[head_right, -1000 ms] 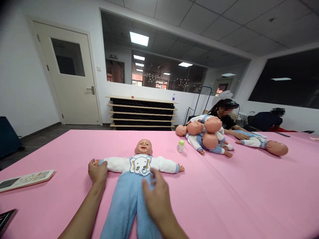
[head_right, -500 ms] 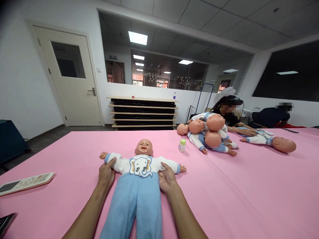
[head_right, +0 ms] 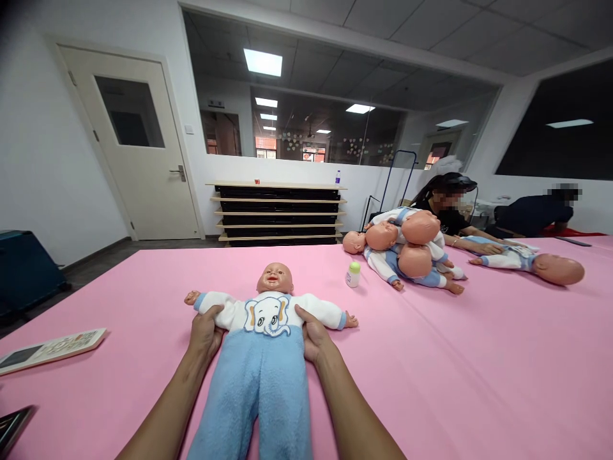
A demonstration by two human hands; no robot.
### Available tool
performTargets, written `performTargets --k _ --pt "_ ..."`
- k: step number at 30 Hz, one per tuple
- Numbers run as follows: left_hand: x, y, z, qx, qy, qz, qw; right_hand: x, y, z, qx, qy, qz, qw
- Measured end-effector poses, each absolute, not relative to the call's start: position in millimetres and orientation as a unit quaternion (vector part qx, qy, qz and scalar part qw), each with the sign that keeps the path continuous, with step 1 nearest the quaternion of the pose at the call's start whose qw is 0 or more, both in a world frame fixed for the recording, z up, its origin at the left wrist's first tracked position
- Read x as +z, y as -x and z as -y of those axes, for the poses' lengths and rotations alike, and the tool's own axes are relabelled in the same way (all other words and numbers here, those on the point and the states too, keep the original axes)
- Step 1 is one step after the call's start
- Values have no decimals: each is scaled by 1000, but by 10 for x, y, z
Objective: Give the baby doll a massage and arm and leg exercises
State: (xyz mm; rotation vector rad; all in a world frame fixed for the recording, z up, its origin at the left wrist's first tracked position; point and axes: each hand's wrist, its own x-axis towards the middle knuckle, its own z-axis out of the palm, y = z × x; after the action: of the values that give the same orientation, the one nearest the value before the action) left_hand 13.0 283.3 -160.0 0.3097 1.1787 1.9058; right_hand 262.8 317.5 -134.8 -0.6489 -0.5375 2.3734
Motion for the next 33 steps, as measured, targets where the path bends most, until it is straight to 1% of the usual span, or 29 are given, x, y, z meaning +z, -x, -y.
performTargets --k 5,13,16,19,23,25,28,33 --pt "-1561 -121 -2812 777 -84 -478 400 -1429 -2522 -3230 903 245 210 285" --pt "-1484 -169 -2746 777 -67 -510 363 -1462 -2423 -3277 894 268 218 285" --pt "-1503 -156 -2753 766 -80 -536 346 -1473 -2393 -3263 889 272 212 301" --pt "-1531 -128 -2766 751 -97 -575 311 -1467 -2401 -3247 862 290 196 366" --pt "-1560 -81 -2754 719 -112 -633 264 -1469 -2531 -3305 769 338 147 522" --pt "-1567 -60 -2734 696 -118 -667 239 -1484 -2617 -3358 720 351 125 586" --pt "-1563 -45 -2710 663 -135 -705 210 -1508 -2696 -3421 676 359 122 632" --pt "-1516 -83 -2737 619 -171 -737 209 -1543 -2669 -3452 625 358 175 671"
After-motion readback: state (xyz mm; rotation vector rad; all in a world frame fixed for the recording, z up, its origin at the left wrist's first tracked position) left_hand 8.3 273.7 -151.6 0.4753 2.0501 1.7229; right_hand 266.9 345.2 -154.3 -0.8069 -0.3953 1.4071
